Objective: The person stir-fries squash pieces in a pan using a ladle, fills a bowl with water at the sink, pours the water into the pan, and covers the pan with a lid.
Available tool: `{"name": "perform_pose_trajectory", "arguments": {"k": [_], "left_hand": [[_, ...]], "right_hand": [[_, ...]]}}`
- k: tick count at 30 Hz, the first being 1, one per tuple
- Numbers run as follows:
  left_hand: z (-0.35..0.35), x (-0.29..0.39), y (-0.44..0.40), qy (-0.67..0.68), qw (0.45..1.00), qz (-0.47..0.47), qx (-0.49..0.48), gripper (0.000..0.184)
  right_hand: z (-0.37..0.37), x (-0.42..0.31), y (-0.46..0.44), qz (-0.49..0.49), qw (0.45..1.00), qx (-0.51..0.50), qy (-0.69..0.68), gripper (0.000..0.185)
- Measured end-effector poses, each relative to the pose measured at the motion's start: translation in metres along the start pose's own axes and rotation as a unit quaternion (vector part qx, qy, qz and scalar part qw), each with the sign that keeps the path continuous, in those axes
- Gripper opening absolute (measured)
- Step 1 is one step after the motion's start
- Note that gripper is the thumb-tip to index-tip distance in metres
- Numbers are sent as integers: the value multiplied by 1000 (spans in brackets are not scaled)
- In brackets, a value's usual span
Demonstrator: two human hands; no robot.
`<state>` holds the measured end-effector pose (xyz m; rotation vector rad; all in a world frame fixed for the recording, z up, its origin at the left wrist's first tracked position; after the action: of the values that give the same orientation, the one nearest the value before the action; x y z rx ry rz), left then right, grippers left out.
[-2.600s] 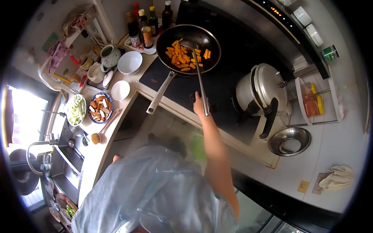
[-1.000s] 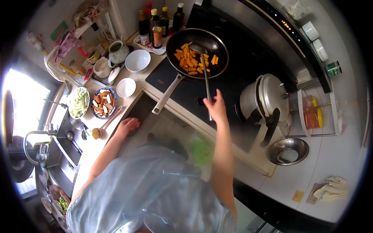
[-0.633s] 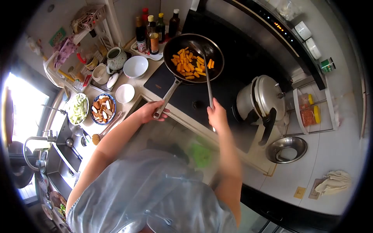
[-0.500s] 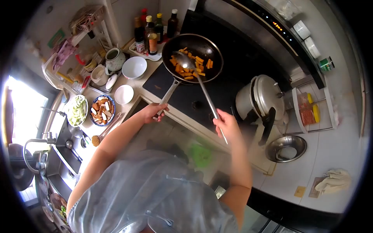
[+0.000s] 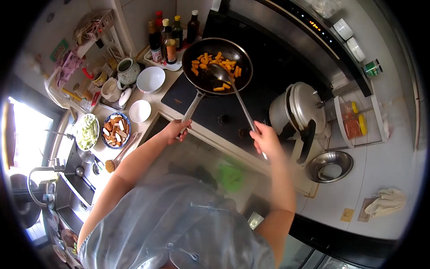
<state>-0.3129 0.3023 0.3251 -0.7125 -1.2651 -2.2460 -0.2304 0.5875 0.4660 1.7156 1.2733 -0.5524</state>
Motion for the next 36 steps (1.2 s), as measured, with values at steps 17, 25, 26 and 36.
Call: {"name": "perform_pose_trajectory", "arguments": {"k": [17, 25, 26, 36], "left_hand": [[-3, -22, -11, -64, 996, 64, -7, 37], [-8, -34, -19, -80, 994, 80, 3, 37], [-9, -36, -22, -81, 993, 83, 4, 37], [-11, -44, -26, -94, 990, 103, 11, 36]], "right_hand": [[5, 30, -65, 17, 995, 89, 44, 51], [13, 37, -53, 7, 994, 96, -60, 44], [13, 37, -48, 7, 992, 99, -73, 42], [22, 38, -15, 15, 984, 121, -131, 35]]}}
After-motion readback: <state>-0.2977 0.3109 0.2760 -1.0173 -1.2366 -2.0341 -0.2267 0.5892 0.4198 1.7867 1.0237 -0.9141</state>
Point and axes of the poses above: each hand's wrist, its own y-axis away from the middle knuckle, its own z-axis out of the palm, x = y × z, the point moved 3 cm from there along -y, towards the middle knuckle, and after that the axes turned 11 degrees about y, right-handed, at the moved point
